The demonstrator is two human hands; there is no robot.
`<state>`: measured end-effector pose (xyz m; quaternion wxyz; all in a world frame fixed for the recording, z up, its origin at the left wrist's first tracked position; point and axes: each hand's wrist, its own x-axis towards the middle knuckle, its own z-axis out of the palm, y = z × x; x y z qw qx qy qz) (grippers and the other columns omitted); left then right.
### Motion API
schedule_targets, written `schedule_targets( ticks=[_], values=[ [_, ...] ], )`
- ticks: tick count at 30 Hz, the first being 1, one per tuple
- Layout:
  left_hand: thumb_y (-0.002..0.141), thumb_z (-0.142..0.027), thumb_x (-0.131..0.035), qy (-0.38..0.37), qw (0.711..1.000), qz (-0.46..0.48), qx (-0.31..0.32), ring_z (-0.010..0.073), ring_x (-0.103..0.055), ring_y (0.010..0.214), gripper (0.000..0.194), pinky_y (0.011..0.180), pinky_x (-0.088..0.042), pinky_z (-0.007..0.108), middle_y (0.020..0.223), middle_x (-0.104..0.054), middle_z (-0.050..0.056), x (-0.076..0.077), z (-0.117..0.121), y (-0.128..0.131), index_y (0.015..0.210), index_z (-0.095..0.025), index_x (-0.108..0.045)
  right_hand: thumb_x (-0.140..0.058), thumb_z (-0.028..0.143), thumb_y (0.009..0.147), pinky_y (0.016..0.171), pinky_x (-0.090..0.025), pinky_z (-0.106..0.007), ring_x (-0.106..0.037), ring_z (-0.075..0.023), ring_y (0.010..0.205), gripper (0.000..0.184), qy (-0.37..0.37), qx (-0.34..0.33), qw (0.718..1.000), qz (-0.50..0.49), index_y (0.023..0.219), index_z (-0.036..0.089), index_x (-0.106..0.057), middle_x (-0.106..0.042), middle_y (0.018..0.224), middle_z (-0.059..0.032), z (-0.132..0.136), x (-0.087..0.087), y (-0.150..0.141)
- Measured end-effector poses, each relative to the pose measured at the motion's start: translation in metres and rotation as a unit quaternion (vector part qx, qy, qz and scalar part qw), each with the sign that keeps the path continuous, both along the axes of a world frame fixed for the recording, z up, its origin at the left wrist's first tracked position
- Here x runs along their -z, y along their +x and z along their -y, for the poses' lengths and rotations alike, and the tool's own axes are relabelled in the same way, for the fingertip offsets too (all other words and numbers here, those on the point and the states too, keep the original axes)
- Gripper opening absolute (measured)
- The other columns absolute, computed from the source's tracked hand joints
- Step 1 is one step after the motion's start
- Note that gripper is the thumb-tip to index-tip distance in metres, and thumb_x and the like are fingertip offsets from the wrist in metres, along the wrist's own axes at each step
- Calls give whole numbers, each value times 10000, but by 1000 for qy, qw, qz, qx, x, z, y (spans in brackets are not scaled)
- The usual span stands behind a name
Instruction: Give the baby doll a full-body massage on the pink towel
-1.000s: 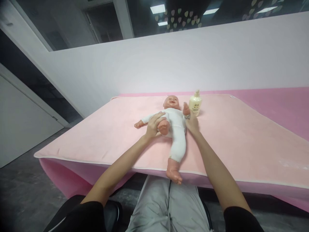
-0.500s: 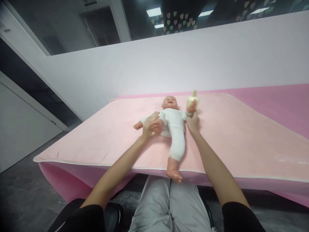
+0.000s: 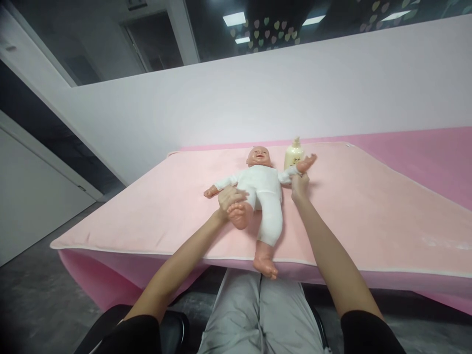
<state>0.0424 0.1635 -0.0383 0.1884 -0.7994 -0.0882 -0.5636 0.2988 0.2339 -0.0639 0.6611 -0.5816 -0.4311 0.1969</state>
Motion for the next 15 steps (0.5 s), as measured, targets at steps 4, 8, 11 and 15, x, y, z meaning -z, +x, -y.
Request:
schedule_targets(
  ticks=[4,8,11,15],
  values=[
    [902,-521,-392,59,996,-69,8,138,-533,555,408,533,-422,286,600,-591,29,3,9,2,816,-181,-600,-488,318,728,778,-528,-427,-527,-316,1160,775,-12,35,994,-100,1466,218,-273,-451,1348,-157,-2,5,10],
    [876,-603,-396,60,993,-103,-8,177,-632,780,477,669,-483,320,810,-682,78,8,1,2,937,-200,-643,-497,246,682,828,-497,-399,-580,-286,1028,614,-57,41,998,3,1286,134,-501,-581,1166,-156,8,0,-1],
    [857,-621,-426,21,995,-91,-43,249,-592,1102,492,863,-494,413,1084,-668,122,8,-13,0,1051,-220,-636,-481,176,668,847,-449,-405,-564,-285,946,463,-49,-22,960,276,1105,137,-629,-627,979,-136,18,-8,-16],
    [866,-571,-445,-79,994,-57,-52,311,-433,1312,528,1026,-424,511,1322,-531,189,4,-29,-1,1172,-164,-582,-429,125,696,831,-429,-404,-540,-287,924,448,-34,-56,905,420,1085,140,-650,-623,924,-150,28,-18,-25]
  ],
)
